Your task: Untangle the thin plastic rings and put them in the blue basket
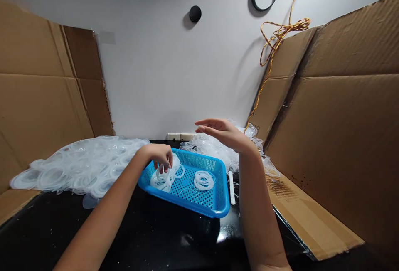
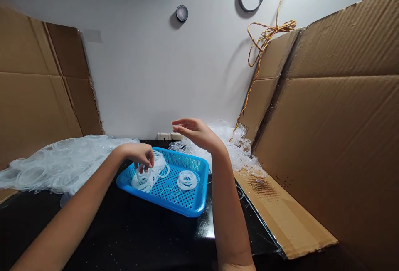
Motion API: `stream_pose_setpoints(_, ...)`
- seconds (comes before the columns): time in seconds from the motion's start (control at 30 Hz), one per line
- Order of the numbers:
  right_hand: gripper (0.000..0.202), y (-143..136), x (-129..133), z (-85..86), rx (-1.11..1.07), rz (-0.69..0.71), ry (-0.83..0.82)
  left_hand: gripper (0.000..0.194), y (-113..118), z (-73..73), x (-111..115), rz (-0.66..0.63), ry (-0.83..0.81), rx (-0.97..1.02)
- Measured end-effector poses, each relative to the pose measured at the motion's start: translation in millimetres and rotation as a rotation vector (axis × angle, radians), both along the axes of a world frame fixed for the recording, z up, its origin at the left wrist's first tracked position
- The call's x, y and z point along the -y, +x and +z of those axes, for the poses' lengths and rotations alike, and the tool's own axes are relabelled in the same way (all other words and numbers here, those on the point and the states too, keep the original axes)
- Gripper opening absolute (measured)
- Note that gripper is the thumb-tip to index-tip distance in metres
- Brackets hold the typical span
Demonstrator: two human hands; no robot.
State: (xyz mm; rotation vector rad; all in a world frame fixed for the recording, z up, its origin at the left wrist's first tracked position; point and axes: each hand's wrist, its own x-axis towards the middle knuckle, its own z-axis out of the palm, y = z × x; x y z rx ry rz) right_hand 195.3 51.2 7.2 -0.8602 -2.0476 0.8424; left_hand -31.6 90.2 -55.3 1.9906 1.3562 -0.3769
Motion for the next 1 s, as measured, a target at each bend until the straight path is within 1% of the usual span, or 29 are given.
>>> stream_pose_setpoints(0.07, 0.028, 0.2, -2.7, -1.8, 0.000, 0.021, -0.001, 0.025, -10.2, 6.8, 0.0, -0.019, -0.007, 0.100)
stream_pose_setpoints(0.1, 0.028, 0.2, -4.4, -2.9, 0.001, 0.029, -0.003, 0.026, -13.3, 7.5, -1.1, -0.026, -0.013, 0.139)
stream_pose_setpoints(0.17, 0.028, 0.2, -7.2, -5.0, 0.015, 0.048, -0.012, 0.029, -16.6, 3.4, -6.2, -0.021, -0.024, 0.180)
stream_pose_setpoints(0.27, 0.028, 0.6, -8.2, -5.7, 0.063, 0.068, -0.041, 0.032, -21.1, -7.5, -17.0, 0.038, 0.002, 0.150)
stream_pose_setpoints(0.33, 0.028, 1.4, -6.8, -4.5, 0.080, 0.074, -0.054, 0.032, -27.0, -9.3, -21.0, 0.089, 0.071, 0.115)
stream_pose_setpoints(0.37, 0.027, 2.1, -5.8, -3.6, 0.081, 0.070, -0.055, 0.033, -30.3, -7.5, -21.0, 0.109, 0.117, 0.103)
stream_pose_setpoints(0.47, 0.027, 5.4, -3.9, -1.4, 0.076, 0.054, -0.032, 0.041, -33.2, 4.3, -13.4, 0.125, 0.258, 0.090)
stream_pose_setpoints(0.53, 0.029, 8.6, -4.2, -1.1, 0.075, 0.046, -0.010, 0.045, -22.9, 10.1, -4.4, 0.093, 0.336, 0.084)
stream_pose_setpoints(0.6, 0.029, 12.2, -5.6, -1.4, 0.065, 0.043, 0.007, 0.044, -0.8, 9.2, 4.6, 0.012, 0.396, 0.091)
stream_pose_setpoints(0.67, 0.028, 15.5, -6.6, -1.6, 0.051, 0.036, 0.010, 0.041, 29.7, 1.9, 11.0, -0.102, 0.402, 0.097)
stream_pose_setpoints(0.73, 0.027, 18.3, -6.1, -0.8, 0.040, 0.028, 0.002, 0.036, 61.9, -7.5, 12.6, -0.218, 0.353, 0.063)
stream_pose_setpoints(0.8, 0.026, 20.6, -4.0, 0.8, 0.036, 0.021, -0.006, 0.030, 88.4, -15.2, 8.9, -0.290, 0.341, -0.021)
stream_pose_setpoints(0.83, 0.026, 21.6, -2.6, 1.7, 0.035, 0.017, -0.007, 0.030, 97.6, -18.1, 5.7, -0.317, 0.342, -0.069)
stream_pose_setpoints(0.9, 0.026, 23.7, 0.3, 3.3, 0.033, 0.003, -0.007, 0.029, 105.9, -22.9, -1.3, -0.357, 0.324, -0.169)
stream_pose_setpoints(0.93, 0.026, 24.8, 1.5, 3.9, 0.032, -0.006, -0.007, 0.029, 105.3, -25.5, -4.0, -0.377, 0.313, -0.211)
stream_pose_setpoints(1.0, 0.026, 27.0, 3.2, 4.6, 0.024, -0.016, -0.011, 0.029, 96.3, -32.1, -6.5, -0.419, 0.286, -0.271)
